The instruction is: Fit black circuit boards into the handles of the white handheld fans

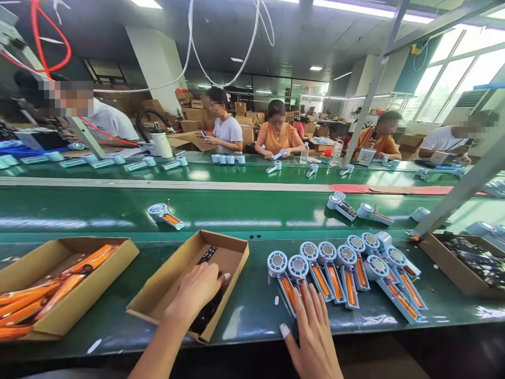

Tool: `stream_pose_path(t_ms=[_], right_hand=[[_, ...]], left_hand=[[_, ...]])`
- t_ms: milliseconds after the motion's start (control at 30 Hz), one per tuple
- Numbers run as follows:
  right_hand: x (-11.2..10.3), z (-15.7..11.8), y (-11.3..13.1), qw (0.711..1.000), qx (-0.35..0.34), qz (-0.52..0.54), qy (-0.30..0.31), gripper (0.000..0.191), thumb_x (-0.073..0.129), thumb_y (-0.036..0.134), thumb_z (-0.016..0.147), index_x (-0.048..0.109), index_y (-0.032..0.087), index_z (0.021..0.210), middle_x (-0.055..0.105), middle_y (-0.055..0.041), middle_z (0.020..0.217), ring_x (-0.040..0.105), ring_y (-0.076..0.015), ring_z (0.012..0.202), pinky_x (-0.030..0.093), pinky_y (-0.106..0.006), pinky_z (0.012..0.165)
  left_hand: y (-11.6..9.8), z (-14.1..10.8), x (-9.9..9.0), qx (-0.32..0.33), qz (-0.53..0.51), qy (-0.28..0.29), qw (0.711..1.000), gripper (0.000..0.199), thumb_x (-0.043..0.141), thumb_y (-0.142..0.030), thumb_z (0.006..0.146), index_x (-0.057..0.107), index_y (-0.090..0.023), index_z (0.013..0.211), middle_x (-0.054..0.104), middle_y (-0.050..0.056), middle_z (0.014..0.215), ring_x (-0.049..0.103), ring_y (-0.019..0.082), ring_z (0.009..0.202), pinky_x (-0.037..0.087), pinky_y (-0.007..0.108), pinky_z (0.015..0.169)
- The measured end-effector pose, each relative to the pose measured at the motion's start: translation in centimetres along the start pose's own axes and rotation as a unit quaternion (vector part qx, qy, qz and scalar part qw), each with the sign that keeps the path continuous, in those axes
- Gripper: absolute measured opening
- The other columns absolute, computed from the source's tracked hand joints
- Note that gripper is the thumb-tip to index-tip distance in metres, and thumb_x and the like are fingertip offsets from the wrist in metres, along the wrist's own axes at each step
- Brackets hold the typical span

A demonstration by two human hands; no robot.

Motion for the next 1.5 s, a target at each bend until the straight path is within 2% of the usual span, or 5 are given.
stream_pose_path(t_ms=[333, 667, 967, 1200, 1500], right_hand=[[-4.8, 1.6, -1.0, 0.998, -0.004, 0.059, -0.038, 0.062, 0.054, 0.015, 0.093, 0.035, 0.024, 0.152, 0.047, -0.0151, 0.149, 0.044, -0.0352, 0.139, 0.049, -0.052, 0.105], [1.8, 8.3, 3.9, 0.994, -0.021, -0.084, 0.071, 0.028, 0.056, -0.007, 0.080, 0.060, 0.019, 0.088, 0.062, -0.0082, 0.087, 0.059, -0.0237, 0.074, 0.051, -0.034, 0.064], [0.4, 8.0, 0.7, 0.975, 0.016, 0.181, 0.124, 0.029, 0.053, 0.003, 0.088, 0.065, 0.022, 0.105, 0.071, -0.0031, 0.095, 0.066, -0.0191, 0.084, 0.050, -0.028, 0.074], [1.6, 6.1, -0.7, 0.864, 0.202, 0.442, 0.134, 0.018, 0.059, 0.021, 0.088, 0.072, 0.022, 0.100, 0.077, -0.0017, 0.087, 0.067, -0.0164, 0.072, 0.052, -0.025, 0.066], [2.2, 4.7, -0.5, 0.845, 0.216, 0.479, 0.099, 0.015, 0.062, 0.026, 0.089, 0.073, 0.020, 0.097, 0.076, -0.0043, 0.089, 0.063, -0.0152, 0.070, 0.049, -0.025, 0.063]], left_hand=[[2.9, 0.2, -3.3, -0.078, -0.157, -0.105, 0.979, 0.026, 0.051, -0.036, 0.081, 0.070, -0.022, 0.093, 0.080, 0.011, 0.091, 0.075, 0.032, 0.088, 0.055, 0.036, 0.071], [-1.3, -6.4, -2.2, -0.043, -0.624, -0.228, 0.746, 0.043, 0.074, -0.057, 0.071, 0.065, -0.023, 0.095, 0.075, 0.001, 0.080, 0.075, 0.024, 0.085, 0.058, 0.034, 0.081], [-6.8, -9.3, 8.4, -0.067, -0.659, 0.025, 0.748, 0.058, 0.060, -0.067, 0.081, 0.065, -0.020, 0.114, 0.061, -0.004, 0.066, 0.059, 0.016, 0.058, 0.049, 0.027, 0.058], [-6.5, -9.6, 9.5, -0.047, -0.601, -0.004, 0.798, 0.041, 0.059, -0.059, 0.084, 0.069, -0.021, 0.097, 0.070, 0.003, 0.078, 0.067, 0.023, 0.076, 0.056, 0.032, 0.069], [-7.1, -9.1, 7.9, -0.036, -0.533, -0.064, 0.843, 0.036, 0.053, -0.050, 0.083, 0.066, -0.021, 0.101, 0.075, 0.009, 0.094, 0.071, 0.027, 0.086, 0.058, 0.036, 0.074]])
Point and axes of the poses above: each hand's wrist, its own z-axis towards the middle knuckle, its own x-axis out of the palm, y = z × x, the point moved 10 cm from there along z, towards the middle knuckle
